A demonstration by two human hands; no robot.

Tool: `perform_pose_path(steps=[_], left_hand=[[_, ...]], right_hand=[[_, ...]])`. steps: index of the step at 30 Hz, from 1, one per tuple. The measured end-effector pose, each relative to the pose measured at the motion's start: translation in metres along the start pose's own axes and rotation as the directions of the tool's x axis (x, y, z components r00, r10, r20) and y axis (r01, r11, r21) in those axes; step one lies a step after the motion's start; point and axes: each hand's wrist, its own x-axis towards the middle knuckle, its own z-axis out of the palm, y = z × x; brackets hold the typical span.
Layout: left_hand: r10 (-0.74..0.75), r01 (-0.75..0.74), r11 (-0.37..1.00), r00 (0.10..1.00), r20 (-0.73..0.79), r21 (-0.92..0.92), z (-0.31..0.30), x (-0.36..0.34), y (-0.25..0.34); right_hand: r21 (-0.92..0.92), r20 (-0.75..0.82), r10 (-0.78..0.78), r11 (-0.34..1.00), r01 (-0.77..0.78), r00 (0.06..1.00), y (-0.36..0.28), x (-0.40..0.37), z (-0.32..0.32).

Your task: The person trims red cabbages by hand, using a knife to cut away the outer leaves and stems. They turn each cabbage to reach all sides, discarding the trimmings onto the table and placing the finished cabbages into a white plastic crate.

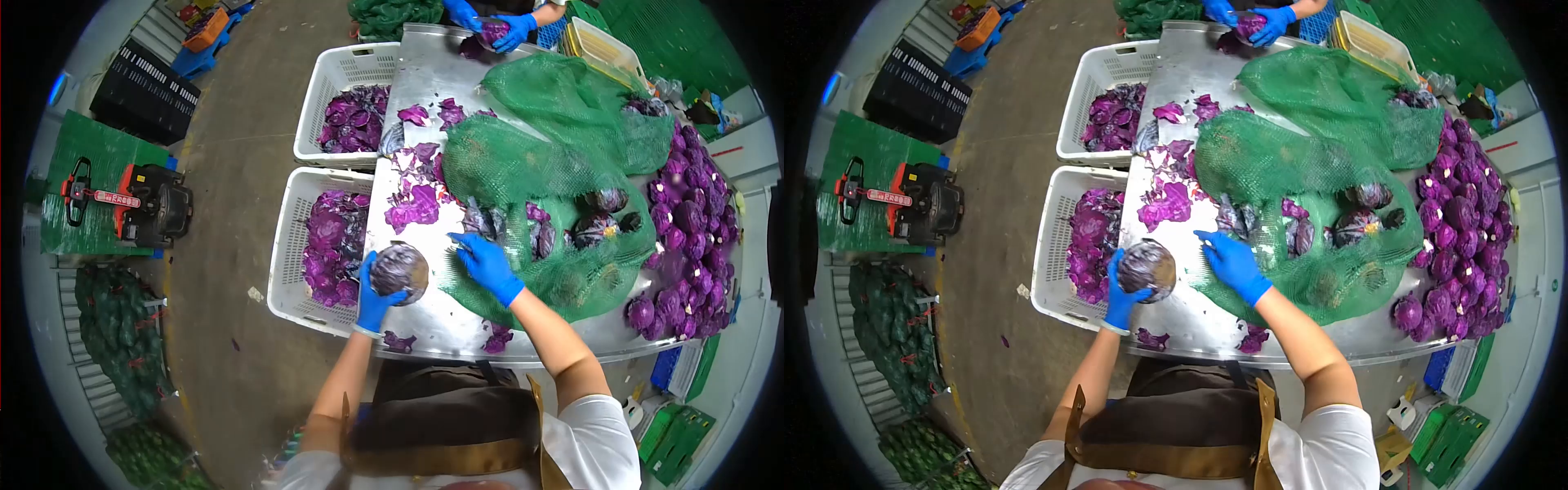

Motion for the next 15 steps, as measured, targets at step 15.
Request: perform_pose_path(steps=[15], left_hand=[[-0.062, -0.033, 0.662, 0.993, 0.098, 0.749, 0.032, -0.075, 0.040]], right_hand=[[0.066, 0.180, 0.142, 0.986, -0.156, 0.973, -0.023, -0.150, 0.032]])
